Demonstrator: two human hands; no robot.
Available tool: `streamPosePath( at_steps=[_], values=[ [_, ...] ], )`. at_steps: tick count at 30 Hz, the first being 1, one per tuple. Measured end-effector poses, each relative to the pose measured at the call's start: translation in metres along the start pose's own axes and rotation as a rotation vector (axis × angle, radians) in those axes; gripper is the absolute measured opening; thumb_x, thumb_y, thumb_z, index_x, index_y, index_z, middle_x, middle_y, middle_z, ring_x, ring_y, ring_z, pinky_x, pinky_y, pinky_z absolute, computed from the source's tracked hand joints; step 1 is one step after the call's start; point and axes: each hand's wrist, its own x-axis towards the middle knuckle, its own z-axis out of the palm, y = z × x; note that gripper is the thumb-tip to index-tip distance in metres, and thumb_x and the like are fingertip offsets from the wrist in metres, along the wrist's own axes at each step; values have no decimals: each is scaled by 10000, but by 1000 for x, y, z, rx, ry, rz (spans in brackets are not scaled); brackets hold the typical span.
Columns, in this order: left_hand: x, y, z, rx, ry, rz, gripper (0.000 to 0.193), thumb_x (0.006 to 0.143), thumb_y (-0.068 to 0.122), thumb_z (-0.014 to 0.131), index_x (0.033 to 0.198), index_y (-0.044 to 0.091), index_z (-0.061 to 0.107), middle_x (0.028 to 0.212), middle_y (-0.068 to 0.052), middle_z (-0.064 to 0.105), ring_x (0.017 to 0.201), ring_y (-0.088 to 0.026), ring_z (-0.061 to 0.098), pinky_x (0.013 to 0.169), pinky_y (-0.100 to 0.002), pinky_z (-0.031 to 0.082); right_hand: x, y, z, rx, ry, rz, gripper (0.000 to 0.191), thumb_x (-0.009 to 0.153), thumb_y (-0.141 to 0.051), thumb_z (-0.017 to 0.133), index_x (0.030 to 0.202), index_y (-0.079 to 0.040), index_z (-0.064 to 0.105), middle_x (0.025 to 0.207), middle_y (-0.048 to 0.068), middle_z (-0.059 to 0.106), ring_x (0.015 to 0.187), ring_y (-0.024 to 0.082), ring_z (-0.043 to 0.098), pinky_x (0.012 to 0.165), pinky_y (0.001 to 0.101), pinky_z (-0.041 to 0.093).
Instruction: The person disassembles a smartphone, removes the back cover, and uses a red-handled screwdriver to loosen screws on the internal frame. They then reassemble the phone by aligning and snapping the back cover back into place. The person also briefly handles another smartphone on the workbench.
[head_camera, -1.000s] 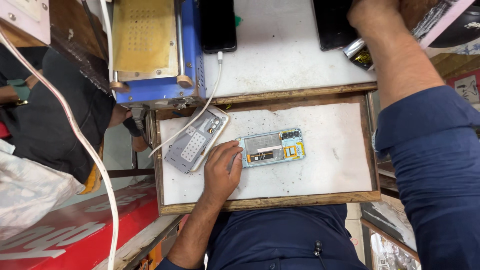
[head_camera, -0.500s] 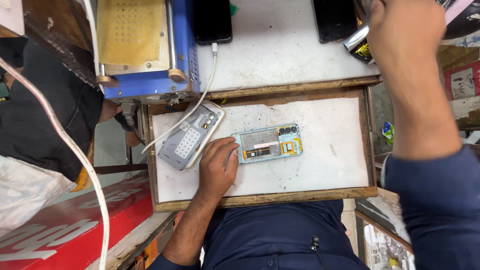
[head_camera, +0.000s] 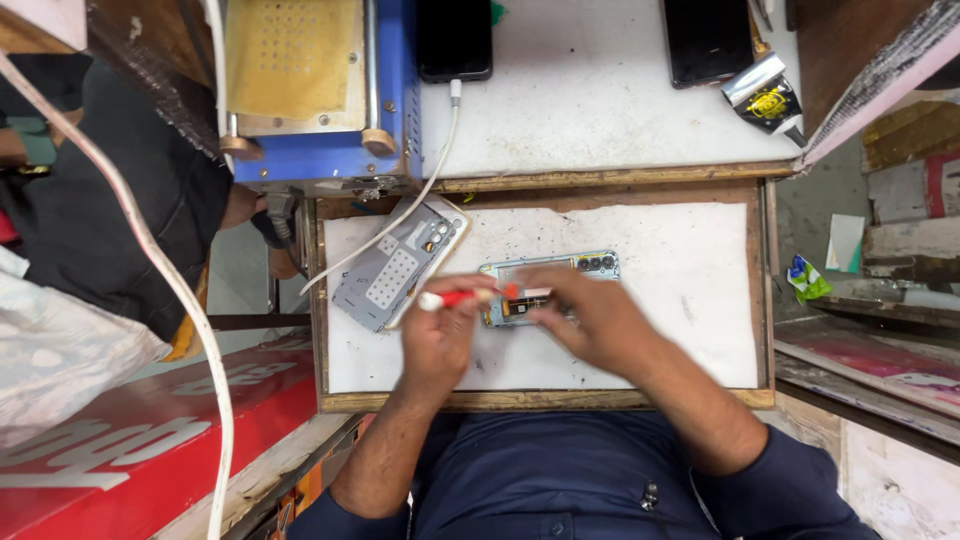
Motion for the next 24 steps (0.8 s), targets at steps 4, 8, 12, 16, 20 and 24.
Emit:
streamPosePath(
  at_steps=[4,8,12,16,20,24],
  values=[
    [11,-8,-14,82,159,126,462,1085,60,592,1447,42,305,1199,-127,709,1044,-167,738,945,-308,638,10,4,-26,-174,364,-87,218,947,-20,683,1161,-61,678,1207,115,730,977,226,721,762,310,586],
    [17,-14,-10,434,103,264,525,1026,-12,636,1451,13,329,1090,-148,738,953,-228,777,817,-321,669,9,7,-24,-244,461,-123,206,941,40,656,1110,-65,708,1107,89,736,1070,246,687,912,361,570],
    [23,-15,-6,642,82,381,487,1001,-5,684,1398,30,403,1028,-155,746,947,-269,778,780,-338,655,11,11,-12,-325,381,-131,206,886,28,673,1053,-69,744,1064,81,749,1072,255,669,956,395,495],
    [28,-14,-5,647,77,367,458,1015,1,689,1377,39,412,1039,-145,745,967,-262,780,805,-338,660,13,15,-14,-352,320,-119,184,894,-5,655,1026,-90,751,1045,44,764,1094,225,668,990,400,442],
    [27,-16,-6,668,71,401,452,1006,-1,685,1367,35,417,1019,-141,742,946,-271,777,801,-353,650,13,18,-14,-353,274,-82,160,905,-39,650,1010,-95,757,1035,39,767,1095,216,658,1001,408,412],
    [26,-18,-6,673,55,400,442,1005,5,685,1353,38,416,1023,-143,744,945,-275,776,801,-369,645,13,20,-13,-362,261,-58,157,909,-45,655,1011,-105,759,1039,36,770,1108,213,651,1007,404,400]
  ],
)
